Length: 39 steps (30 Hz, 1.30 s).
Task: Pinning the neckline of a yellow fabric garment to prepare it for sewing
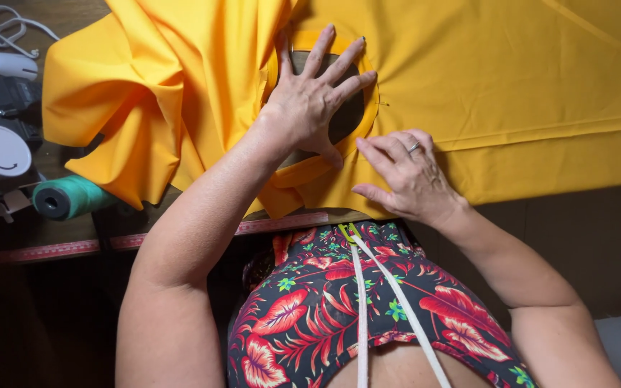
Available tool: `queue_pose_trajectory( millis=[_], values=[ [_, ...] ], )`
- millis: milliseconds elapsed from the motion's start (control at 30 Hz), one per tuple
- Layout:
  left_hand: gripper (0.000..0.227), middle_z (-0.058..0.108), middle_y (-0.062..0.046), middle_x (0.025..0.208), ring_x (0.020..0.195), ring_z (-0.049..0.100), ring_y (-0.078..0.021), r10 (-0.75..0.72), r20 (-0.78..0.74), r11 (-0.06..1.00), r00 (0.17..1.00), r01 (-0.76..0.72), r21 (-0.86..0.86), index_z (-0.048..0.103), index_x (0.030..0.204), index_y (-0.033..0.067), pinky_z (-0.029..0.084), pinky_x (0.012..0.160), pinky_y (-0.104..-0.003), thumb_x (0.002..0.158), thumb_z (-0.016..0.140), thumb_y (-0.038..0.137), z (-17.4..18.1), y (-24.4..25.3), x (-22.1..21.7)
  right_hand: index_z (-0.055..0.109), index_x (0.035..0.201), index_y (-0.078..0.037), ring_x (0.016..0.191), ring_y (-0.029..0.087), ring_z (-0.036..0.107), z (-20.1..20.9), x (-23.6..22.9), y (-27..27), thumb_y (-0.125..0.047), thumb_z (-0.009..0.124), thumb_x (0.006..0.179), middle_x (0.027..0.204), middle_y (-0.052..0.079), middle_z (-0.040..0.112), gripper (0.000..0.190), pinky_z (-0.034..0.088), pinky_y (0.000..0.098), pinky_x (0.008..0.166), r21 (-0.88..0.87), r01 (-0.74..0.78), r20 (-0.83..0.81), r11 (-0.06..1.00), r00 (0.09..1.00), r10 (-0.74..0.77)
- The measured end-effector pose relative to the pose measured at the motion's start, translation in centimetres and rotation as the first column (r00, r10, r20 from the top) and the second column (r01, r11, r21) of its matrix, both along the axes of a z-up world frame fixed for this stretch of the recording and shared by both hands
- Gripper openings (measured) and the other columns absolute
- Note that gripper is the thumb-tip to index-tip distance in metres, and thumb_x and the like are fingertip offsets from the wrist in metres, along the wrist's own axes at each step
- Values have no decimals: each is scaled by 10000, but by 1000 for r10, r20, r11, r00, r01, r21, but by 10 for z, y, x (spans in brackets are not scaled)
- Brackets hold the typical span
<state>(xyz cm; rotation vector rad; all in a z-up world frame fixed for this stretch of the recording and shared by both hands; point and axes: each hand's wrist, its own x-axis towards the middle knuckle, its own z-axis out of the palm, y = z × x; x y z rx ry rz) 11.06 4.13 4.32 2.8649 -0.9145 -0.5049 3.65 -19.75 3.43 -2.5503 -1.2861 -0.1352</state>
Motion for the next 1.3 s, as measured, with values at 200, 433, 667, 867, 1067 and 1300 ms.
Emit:
queue_pose_trajectory(
  millis=[200, 433, 667, 867, 1067, 1300],
  values=[
    [1519, 12, -42, 1703, 1530, -33, -383, -15, -25, 993, 1000, 12, -118, 235, 1664, 304, 155, 1050, -894, 416, 944, 801, 3, 9, -3, 680, 1346, -98, 1196, 293, 589, -4, -7, -3, -650, 518, 994, 1389, 126, 634, 674, 335, 457, 1050, 10, 5, 58, 1000, 998, -6],
    [409, 533, 11, 994, 985, 590, -251, 466, 83, 799, 881, -378, -467, 601, 1100, 255, 540, 773, -440, 887, 721, 584, -33, -10, -59, 694, 1256, -172, 1300, 296, 516, -26, -13, -12, -738, 473, 959, 1439, 98, 591, 676, 273, 533, 1127, 50, 65, -36, 997, 997, -63],
    [433, 638, -13, 833, 852, 697, -287, 554, -172, 784, 815, -580, -221, 551, 946, 223, 596, 652, -487, 808, 754, 579, -55, -33, -70, 731, 1238, -162, 1131, 268, 623, -11, 5, -13, -413, 625, 1020, 1252, 63, 689, 349, 381, 467, 1005, 198, 82, -123, 977, 991, -59],
    [286, 693, -36, 803, 835, 730, -328, 561, -324, 731, 762, -640, -239, 642, 873, 228, 605, 664, -511, 808, 745, 487, -36, -32, -62, 796, 1140, -154, 926, 257, 636, -18, 42, -10, -193, 716, 1011, 1035, 51, 677, 157, 487, 395, 832, 232, 68, -50, 970, 997, -58],
    [255, 773, -66, 856, 925, 753, -387, 521, -592, 568, 615, -768, -297, 757, 922, 178, 598, 776, -530, 788, 744, 394, -13, -33, -56, 799, 1086, -126, 974, 292, 653, -14, 52, -12, -156, 720, 987, 1089, 84, 690, 130, 506, 410, 850, 267, 19, -170, 964, 985, 27],
    [180, 781, -44, 844, 937, 751, -395, 567, -589, 538, 575, -801, -264, 765, 930, 200, 594, 800, -521, 846, 705, 348, -3, -39, -55, 777, 940, -79, 881, 372, 664, -21, 86, -15, -198, 752, 976, 973, 140, 688, 127, 524, 466, 802, 251, -62, -366, 966, 918, 154]
  ],
)
